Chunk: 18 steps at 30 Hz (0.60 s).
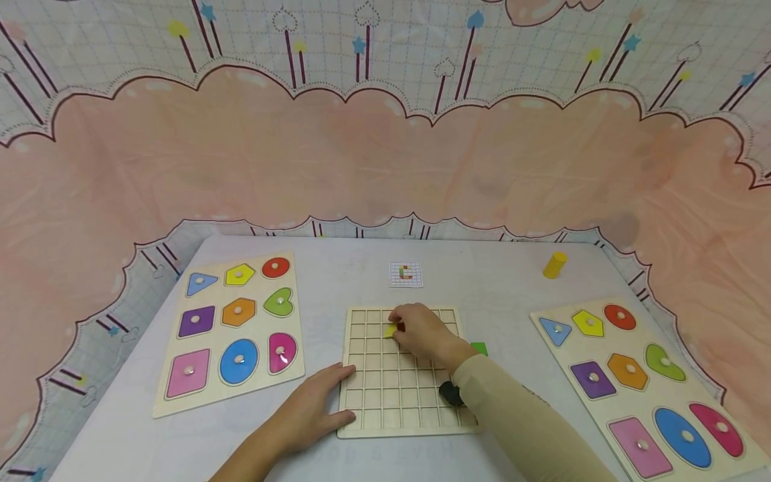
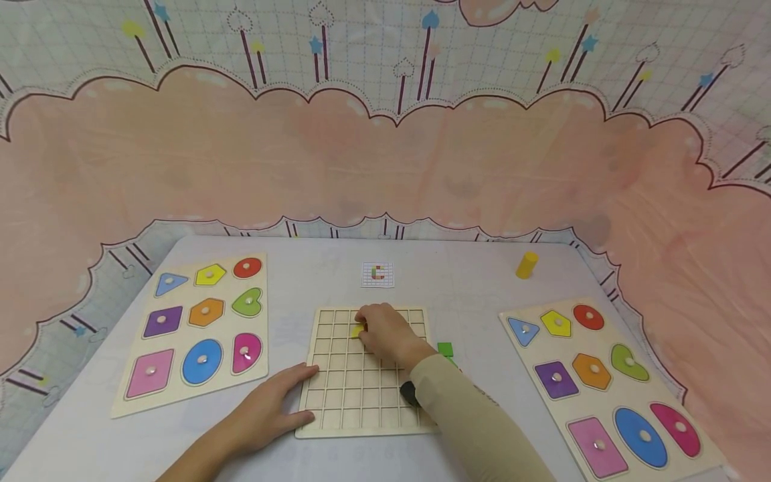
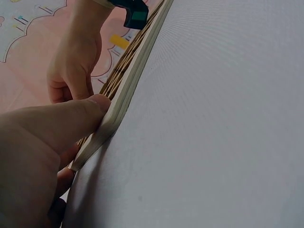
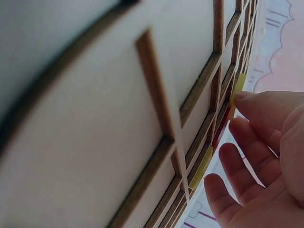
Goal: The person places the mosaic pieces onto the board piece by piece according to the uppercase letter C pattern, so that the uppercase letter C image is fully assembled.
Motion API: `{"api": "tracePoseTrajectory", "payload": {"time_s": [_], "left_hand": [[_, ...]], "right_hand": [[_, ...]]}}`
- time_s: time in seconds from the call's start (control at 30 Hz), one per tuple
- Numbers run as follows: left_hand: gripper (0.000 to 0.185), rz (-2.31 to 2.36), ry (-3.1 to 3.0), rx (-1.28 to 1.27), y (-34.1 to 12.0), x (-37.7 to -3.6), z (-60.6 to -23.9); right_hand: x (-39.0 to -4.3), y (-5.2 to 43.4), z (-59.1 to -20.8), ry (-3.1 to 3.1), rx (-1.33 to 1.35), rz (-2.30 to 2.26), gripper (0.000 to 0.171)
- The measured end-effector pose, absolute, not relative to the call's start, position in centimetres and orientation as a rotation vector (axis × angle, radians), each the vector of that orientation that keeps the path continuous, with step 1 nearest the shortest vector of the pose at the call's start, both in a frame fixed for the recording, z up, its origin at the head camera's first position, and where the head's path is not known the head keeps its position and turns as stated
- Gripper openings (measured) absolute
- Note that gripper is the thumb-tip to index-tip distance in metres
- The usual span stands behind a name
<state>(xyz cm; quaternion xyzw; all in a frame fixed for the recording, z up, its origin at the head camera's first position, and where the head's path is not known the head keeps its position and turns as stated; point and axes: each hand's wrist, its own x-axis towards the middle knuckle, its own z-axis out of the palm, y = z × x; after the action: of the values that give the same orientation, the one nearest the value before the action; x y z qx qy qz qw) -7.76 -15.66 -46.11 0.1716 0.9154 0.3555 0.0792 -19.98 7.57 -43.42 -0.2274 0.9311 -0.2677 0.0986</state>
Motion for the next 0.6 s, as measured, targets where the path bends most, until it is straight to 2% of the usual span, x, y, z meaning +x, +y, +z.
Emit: {"api": "tracePoseTrajectory", "payload": {"time_s": [0.6], "left_hand": [[0.068, 1.048, 2.757, 0.522, -15.63, -7.70, -46.08]], "right_hand": [[-19.99, 7.24, -43.15, 2.792, -0.663, -0.727, 0.023]]}}
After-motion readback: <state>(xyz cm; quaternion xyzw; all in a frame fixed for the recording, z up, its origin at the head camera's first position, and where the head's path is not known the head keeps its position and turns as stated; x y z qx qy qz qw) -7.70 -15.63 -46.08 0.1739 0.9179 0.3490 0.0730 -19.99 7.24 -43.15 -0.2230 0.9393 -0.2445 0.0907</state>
